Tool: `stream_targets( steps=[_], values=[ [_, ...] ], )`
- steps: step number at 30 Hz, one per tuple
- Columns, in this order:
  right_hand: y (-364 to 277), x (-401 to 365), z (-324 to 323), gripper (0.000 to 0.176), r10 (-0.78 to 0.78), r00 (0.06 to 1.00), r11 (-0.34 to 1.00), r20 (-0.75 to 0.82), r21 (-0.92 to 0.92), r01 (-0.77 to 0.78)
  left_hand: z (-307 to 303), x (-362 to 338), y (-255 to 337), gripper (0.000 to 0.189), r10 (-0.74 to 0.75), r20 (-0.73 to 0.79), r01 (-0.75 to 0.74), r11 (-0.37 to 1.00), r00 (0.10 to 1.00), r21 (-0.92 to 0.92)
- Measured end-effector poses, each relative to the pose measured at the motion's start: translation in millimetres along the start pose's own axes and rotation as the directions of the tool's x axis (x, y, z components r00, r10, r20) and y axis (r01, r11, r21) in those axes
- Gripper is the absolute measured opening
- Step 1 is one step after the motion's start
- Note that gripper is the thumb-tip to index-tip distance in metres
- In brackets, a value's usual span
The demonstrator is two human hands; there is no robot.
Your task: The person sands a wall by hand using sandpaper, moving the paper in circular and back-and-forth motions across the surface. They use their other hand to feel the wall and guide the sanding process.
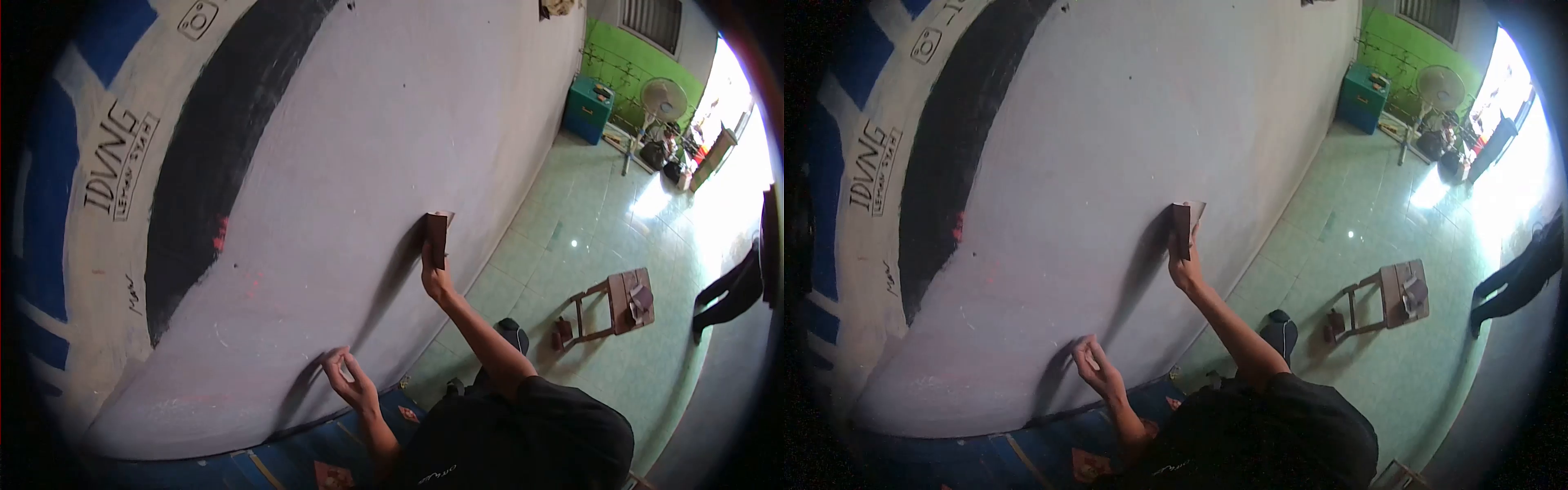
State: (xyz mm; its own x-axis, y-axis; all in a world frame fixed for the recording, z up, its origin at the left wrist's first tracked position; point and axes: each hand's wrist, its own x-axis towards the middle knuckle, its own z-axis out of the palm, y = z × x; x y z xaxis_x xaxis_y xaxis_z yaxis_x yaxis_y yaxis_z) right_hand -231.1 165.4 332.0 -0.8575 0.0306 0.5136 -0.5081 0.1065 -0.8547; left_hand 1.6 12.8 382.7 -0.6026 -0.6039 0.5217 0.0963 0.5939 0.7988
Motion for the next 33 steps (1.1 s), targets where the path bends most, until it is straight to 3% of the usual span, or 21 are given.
stream_targets(
  steps=[2,4,6,8,11,14,17,20,23,26,30,33],
  values=[
    [-2.7,29.1,-8.9,0.056,-0.066,0.998,0.998,-0.02,-0.025,0.065,7.4,-5.4,-2.5,0.019,-0.015,0.093,0.016,1.0,0.996,-0.013],
    [-20.8,57.5,-20.7,0.056,-0.064,0.997,0.998,-0.05,-0.006,0.064,23.3,-8.0,1.2,0.017,-0.023,0.083,0.022,1.0,0.996,0.01],
    [-17.1,85.4,-35.6,0.055,-0.287,0.957,0.943,0.028,-0.169,0.288,48.8,-8.4,4.4,0.017,-0.005,0.061,0.006,1.0,0.998,-0.017],
    [10.5,85.6,-53.5,0.058,-0.359,0.925,0.909,0.123,-0.177,0.377,83.6,-5.4,25.2,0.017,-0.013,0.032,0.014,1.0,0.999,-0.025],
    [62.8,75.8,-77.4,0.06,-0.342,0.882,0.865,0.324,-0.26,0.43,140.1,1.1,47.9,0.018,-0.024,-0.029,0.022,0.999,0.999,-0.044],
    [63.9,115.9,-102.0,0.06,-0.328,0.834,0.825,0.443,-0.296,0.482,192.5,15.8,72.1,0.015,0.037,0.024,-0.035,0.998,0.999,-0.055],
    [42.4,178.6,-120.6,0.064,-0.411,0.864,0.864,0.289,-0.18,0.471,234.4,32.7,101.2,0.01,0.199,0.087,-0.2,0.98,0.976,0.011],
    [48.6,210.8,-146.0,0.061,-0.4,0.876,0.861,0.27,-0.218,0.46,267.8,40.1,115.4,0.011,0.198,0.05,-0.199,0.98,0.979,0.022],
    [111.5,185.0,-153.3,0.059,-0.38,0.882,0.862,0.278,-0.239,0.446,286.6,39.2,122.5,0.013,0.15,0.028,-0.152,0.986,0.988,0.075],
    [125.2,194.4,-160.3,0.057,-0.355,0.872,0.849,0.338,-0.273,0.452,295.6,39.6,115.1,0.014,0.121,0.028,-0.124,0.98,0.992,0.155],
    [63.4,264.4,-167.4,0.057,-0.443,0.886,0.869,0.138,-0.176,0.462,299.2,40.6,119.9,0.016,0.036,0.047,-0.047,0.969,0.998,0.242],
    [69.0,260.7,-171.9,0.059,-0.419,0.896,0.887,0.148,-0.142,0.439,303.6,38.4,119.8,0.018,-0.003,0.035,-0.005,0.974,0.999,0.228]
  ],
)
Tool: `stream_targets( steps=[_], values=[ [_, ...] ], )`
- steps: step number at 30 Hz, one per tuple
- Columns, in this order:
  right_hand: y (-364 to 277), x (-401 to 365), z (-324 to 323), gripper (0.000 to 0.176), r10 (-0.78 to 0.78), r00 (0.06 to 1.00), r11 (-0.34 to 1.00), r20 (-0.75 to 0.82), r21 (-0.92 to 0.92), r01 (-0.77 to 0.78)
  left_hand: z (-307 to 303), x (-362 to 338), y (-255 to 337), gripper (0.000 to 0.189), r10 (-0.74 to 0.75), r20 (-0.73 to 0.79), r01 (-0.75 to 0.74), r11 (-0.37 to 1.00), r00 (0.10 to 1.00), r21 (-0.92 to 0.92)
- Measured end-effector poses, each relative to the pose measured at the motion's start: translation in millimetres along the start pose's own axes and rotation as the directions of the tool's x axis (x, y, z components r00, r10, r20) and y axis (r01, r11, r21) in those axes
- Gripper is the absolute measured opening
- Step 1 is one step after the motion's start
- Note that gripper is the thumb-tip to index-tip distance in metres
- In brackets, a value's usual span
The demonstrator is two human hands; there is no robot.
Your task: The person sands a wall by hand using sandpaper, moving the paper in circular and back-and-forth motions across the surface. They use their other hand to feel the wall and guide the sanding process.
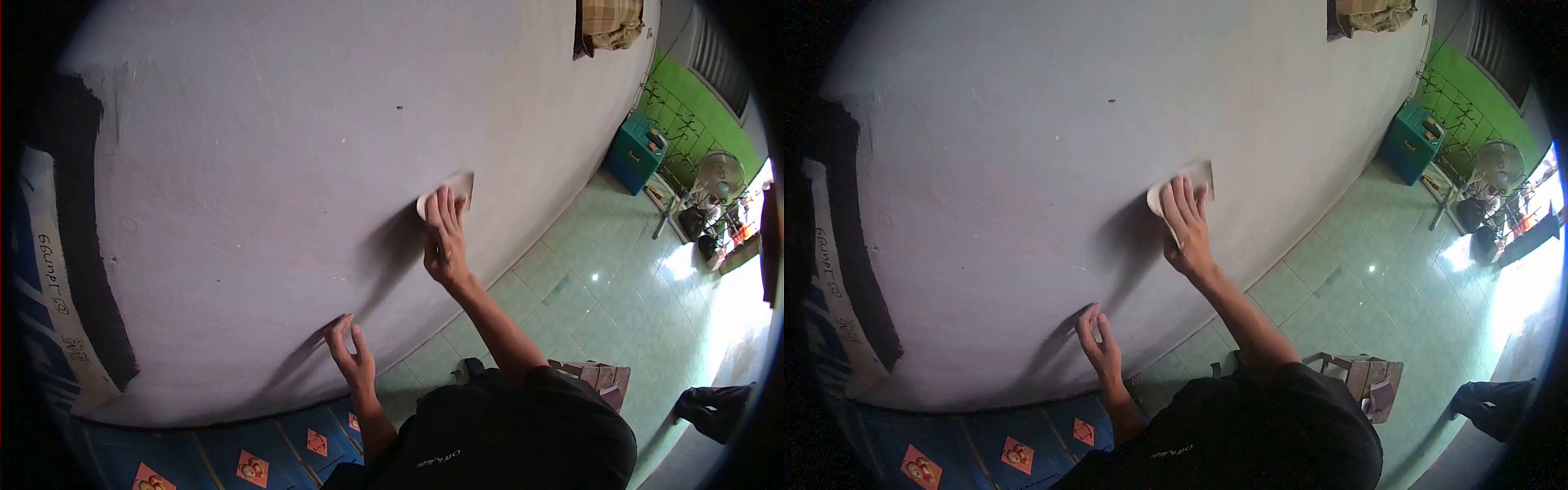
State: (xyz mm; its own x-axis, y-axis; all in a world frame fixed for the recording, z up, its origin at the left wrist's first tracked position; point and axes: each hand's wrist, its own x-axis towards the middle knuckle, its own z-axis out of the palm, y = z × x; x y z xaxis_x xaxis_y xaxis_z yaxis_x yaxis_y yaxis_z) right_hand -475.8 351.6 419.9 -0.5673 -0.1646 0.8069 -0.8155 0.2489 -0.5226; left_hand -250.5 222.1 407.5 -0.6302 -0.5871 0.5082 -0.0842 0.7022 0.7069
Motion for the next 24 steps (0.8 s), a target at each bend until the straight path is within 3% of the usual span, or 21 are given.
stream_targets(
  steps=[3,6,8,11,14,19,21,24],
  values=[
    [28.5,-77.3,23.6,0.063,0.071,0.992,0.997,0.105,-0.008,-0.071,5.9,2.7,-1.3,0.018,0.012,-0.017,-0.013,1.0,1.0,-0.018],
    [38.1,-90.0,28.0,0.06,0.085,0.982,0.996,0.171,-0.012,-0.084,6.5,5.8,-0.2,0.019,0.026,-0.007,-0.026,1.0,1.0,0.011],
    [30.7,-50.4,21.9,0.06,0.014,0.999,0.996,0.043,0.086,-0.018,4.1,2.7,0.6,0.019,0.03,0.019,-0.031,0.998,0.999,0.053],
    [20.2,20.1,2.2,0.061,0.0,0.995,1.0,-0.095,0.027,0.003,6.6,4.0,0.3,0.019,0.004,0.001,-0.004,1.0,1.0,0.015],
    [26.0,17.5,6.0,0.059,-0.007,0.995,1.0,-0.101,-0.012,0.005,6.0,0.8,2.5,0.019,-0.024,-0.001,0.024,0.999,1.0,-0.025],
    [52.4,-83.0,35.2,0.061,0.023,0.999,0.996,0.034,0.089,-0.025,11.0,1.0,-3.7,0.02,-0.01,-0.02,0.01,1.0,1.0,0.0],
    [52.6,-75.6,36.4,0.061,0.041,0.999,0.994,0.03,0.099,-0.044,13.6,4.0,-0.4,0.021,-0.009,-0.01,0.009,1.0,1.0,-0.008],
    [39.7,-20.7,19.4,0.058,-0.063,0.992,0.994,-0.108,0.079,0.072,11.2,2.9,3.3,0.021,-0.021,0.005,0.021,1.0,1.0,0.001]
  ],
)
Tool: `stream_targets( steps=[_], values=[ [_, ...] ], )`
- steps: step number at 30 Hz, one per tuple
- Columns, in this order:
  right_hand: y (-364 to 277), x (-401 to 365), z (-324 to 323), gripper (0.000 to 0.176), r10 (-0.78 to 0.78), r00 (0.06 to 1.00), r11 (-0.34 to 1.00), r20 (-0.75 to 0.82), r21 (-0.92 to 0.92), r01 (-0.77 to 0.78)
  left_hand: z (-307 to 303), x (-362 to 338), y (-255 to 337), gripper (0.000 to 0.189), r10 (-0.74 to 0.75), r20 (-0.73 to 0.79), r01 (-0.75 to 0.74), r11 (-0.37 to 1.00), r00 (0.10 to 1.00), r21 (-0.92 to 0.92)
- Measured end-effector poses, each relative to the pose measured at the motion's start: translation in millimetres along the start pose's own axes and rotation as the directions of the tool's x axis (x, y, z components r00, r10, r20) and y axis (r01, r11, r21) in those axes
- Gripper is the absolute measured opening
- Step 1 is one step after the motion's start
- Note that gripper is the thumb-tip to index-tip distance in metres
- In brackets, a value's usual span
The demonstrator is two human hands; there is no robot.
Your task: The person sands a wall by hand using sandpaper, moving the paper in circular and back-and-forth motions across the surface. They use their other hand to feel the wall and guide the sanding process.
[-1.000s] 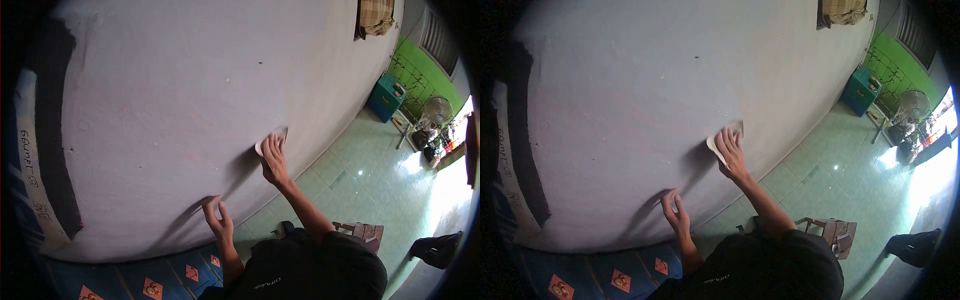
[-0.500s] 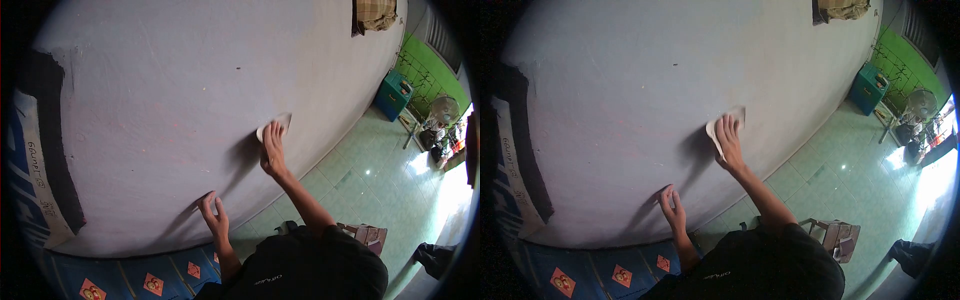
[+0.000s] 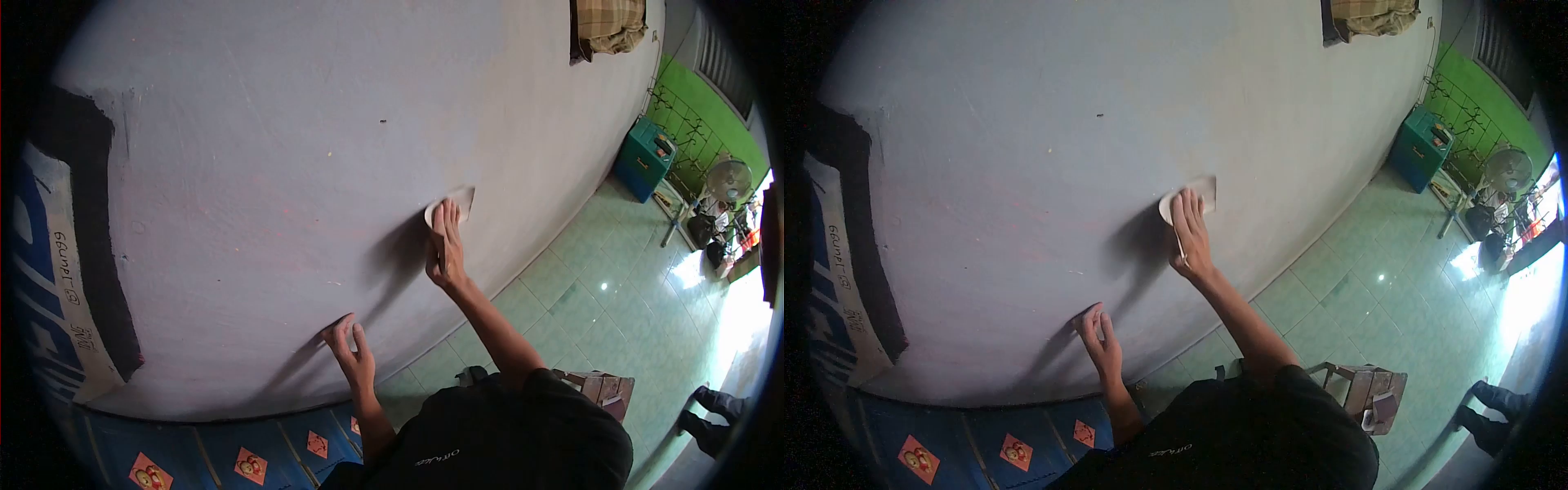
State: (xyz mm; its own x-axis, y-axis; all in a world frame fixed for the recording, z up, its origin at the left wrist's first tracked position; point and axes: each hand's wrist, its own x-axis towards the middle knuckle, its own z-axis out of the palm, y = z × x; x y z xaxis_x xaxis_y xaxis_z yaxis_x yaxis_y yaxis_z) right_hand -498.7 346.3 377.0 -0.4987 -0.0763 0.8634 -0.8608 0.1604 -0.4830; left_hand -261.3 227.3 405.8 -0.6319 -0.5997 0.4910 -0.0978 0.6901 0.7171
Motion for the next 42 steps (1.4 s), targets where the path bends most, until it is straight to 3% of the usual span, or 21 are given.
stream_targets(
  steps=[3,4,7,9,14,18,23,25,29,31,35,36,37,39,42],
  values=[
    [-21.3,52.0,-14.9,0.058,-0.07,0.996,0.992,-0.056,0.101,0.075,1.2,2.6,2.8,0.022,-0.014,0.012,0.014,1.0,1.0,0.019],
    [-25.1,50.9,-16.3,0.062,-0.031,0.999,0.996,-0.033,0.084,0.033,0.2,2.0,3.2,0.022,-0.017,0.03,0.016,0.999,0.999,0.033],
    [-13.7,-2.4,-4.8,0.064,-0.12,0.992,0.979,0.041,0.17,0.112,3.8,-0.7,-2.7,0.022,-0.035,0.004,0.035,0.999,0.999,0.036],
    [-19.4,-32.2,-1.5,0.063,-0.039,0.991,0.975,0.129,0.223,0.01,3.9,-0.9,-6.3,0.023,-0.014,0.006,0.014,0.998,1.0,0.057],
    [-13.6,17.6,-13.0,0.064,-0.084,0.996,0.948,0.015,0.308,0.076,3.6,-0.6,-6.1,0.023,0.03,0.044,-0.034,0.994,0.999,0.106],
    [-15.8,39.2,-20.7,0.058,-0.095,0.995,0.959,-0.005,0.268,0.093,5.7,1.5,1.9,0.024,0.009,0.022,-0.011,0.998,1.0,0.057],
    [-3.2,-29.4,-9.8,0.054,0.064,0.997,0.971,0.048,0.226,-0.073,4.8,-1.2,-6.8,0.024,0.016,0.022,-0.018,0.997,1.0,0.072],
    [-4.2,-17.8,-16.8,0.052,0.059,0.994,0.972,0.092,0.224,-0.078,4.1,-0.4,-8.7,0.025,0.033,0.037,-0.036,0.996,0.999,0.079],
    [-13.2,37.2,-20.9,0.049,0.059,0.995,0.982,-0.079,0.183,-0.044,1.0,0.5,-3.2,0.025,0.014,0.059,-0.016,0.999,0.998,0.029],
    [-6.7,53.3,-20.3,0.049,0.095,0.988,0.971,-0.119,0.229,-0.065,-1.3,0.4,-3.8,0.025,0.011,0.09,-0.02,0.995,0.996,0.099],
    [-13.0,14.3,-17.8,0.049,0.095,0.995,0.989,-0.017,0.118,-0.092,1.6,0.7,-3.9,0.024,0.021,0.07,-0.026,0.997,0.997,0.072],
    [-42.1,16.8,-29.8,0.048,0.375,0.922,0.889,0.096,0.245,-0.387,2.0,0.0,-5.0,0.024,0.029,0.048,-0.031,0.998,0.998,0.045],
    [-25.0,3.0,-19.9,0.049,0.101,0.993,0.987,0.067,0.12,-0.109,3.2,-0.2,-5.5,0.024,0.036,0.023,-0.037,0.999,0.999,0.018],
    [-9.3,-7.8,-17.4,0.05,0.133,0.991,0.972,0.026,0.194,-0.136,3.8,-0.5,-6.0,0.024,0.029,0.034,-0.03,0.999,0.999,0.03],
    [-11.9,38.0,-25.9,0.054,0.091,0.995,0.991,-0.049,0.104,-0.086,0.4,0.0,-4.6,0.025,0.018,0.056,-0.02,0.999,0.998,0.041]
  ],
)
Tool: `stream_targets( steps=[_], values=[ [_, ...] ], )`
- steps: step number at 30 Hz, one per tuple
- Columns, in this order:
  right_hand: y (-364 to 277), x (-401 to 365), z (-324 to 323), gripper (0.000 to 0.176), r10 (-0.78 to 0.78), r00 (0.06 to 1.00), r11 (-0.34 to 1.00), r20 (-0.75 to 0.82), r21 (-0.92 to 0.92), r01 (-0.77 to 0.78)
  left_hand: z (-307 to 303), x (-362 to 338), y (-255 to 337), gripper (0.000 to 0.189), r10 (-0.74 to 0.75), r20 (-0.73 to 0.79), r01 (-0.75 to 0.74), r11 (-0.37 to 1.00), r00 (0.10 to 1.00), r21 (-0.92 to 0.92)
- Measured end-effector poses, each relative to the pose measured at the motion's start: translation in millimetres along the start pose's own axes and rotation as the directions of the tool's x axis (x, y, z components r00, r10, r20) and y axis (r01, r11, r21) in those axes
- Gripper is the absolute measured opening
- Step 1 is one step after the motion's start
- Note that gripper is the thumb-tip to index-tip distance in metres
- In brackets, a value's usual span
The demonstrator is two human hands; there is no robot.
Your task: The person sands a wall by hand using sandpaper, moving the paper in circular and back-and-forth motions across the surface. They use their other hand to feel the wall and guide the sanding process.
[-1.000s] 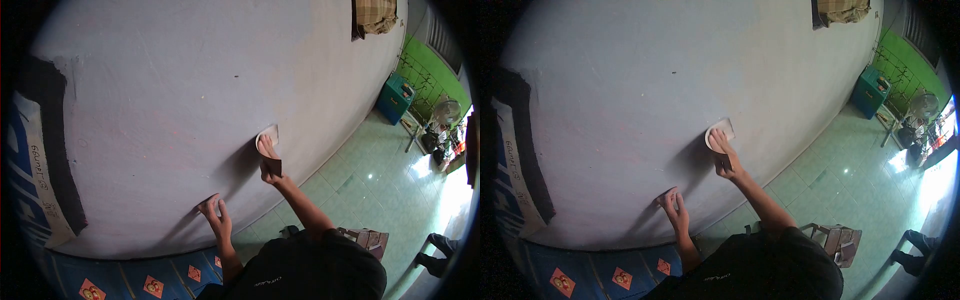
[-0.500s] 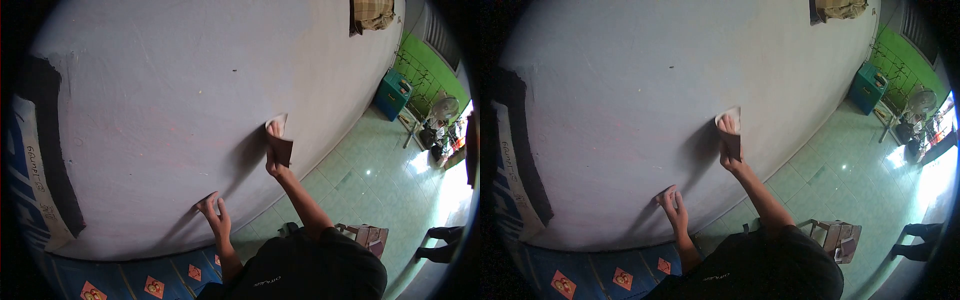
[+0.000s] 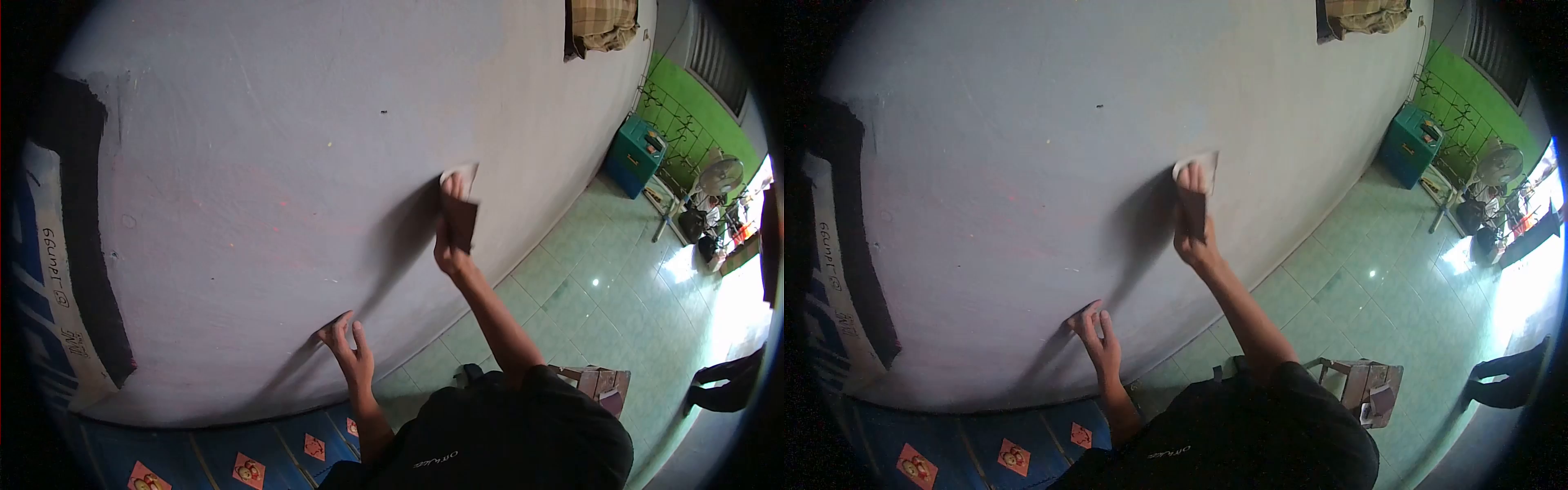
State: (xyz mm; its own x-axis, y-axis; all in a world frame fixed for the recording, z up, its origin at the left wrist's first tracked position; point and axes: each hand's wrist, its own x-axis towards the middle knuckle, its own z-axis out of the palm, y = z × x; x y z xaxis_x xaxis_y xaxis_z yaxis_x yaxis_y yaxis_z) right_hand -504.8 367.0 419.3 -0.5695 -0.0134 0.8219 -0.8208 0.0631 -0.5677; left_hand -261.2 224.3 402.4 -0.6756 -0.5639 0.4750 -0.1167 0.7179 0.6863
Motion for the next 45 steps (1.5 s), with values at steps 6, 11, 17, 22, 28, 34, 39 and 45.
stream_targets(
  steps=[6,11,17,22,28,34,39,45],
  values=[
    [-9.3,22.4,-8.4,0.05,0.04,0.997,0.999,-0.068,-0.014,-0.041,0.5,-0.4,-1.7,0.024,0.006,-0.008,-0.007,1.0,1.0,-0.012],
    [21.5,-50.0,2.4,0.052,0.148,0.989,0.989,0.01,0.012,-0.148,0.5,-0.9,-3.5,0.024,0.029,-0.011,-0.029,0.999,1.0,-0.017],
    [-5.6,23.4,-16.2,0.053,0.551,0.828,0.832,-0.102,0.148,-0.535,-1.8,-1.0,-1.4,0.025,-0.023,0.024,0.024,0.998,0.999,-0.05],
    [13.0,-9.8,0.4,0.027,0.388,0.892,0.893,-0.231,-0.143,-0.426,-1.5,-1.4,0.5,0.025,-0.028,0.014,0.029,0.999,0.999,-0.035],
    [10.1,-53.7,0.5,0.053,0.227,0.974,0.973,0.007,0.043,-0.228,-1.5,-1.5,-0.6,0.026,-0.041,0.023,0.042,0.998,0.999,-0.04],
    [22.4,3.2,-6.9,0.048,0.616,0.784,0.787,-0.075,0.089,-0.61,-5.5,-1.8,-3.2,0.026,-0.025,0.06,0.026,1.0,0.998,-0.015],
    [-3.4,-58.6,10.8,0.057,0.368,0.929,0.926,0.036,0.079,-0.37,-2.5,-1.3,-3.2,0.027,-0.008,0.038,0.01,0.999,0.999,-0.047],
    [12.0,-60.1,9.6,0.052,0.196,0.979,0.976,-0.049,-0.09,-0.199,-2.6,-3.0,-6.1,0.025,0.001,0.017,0.0,0.999,1.0,-0.046]
  ],
)
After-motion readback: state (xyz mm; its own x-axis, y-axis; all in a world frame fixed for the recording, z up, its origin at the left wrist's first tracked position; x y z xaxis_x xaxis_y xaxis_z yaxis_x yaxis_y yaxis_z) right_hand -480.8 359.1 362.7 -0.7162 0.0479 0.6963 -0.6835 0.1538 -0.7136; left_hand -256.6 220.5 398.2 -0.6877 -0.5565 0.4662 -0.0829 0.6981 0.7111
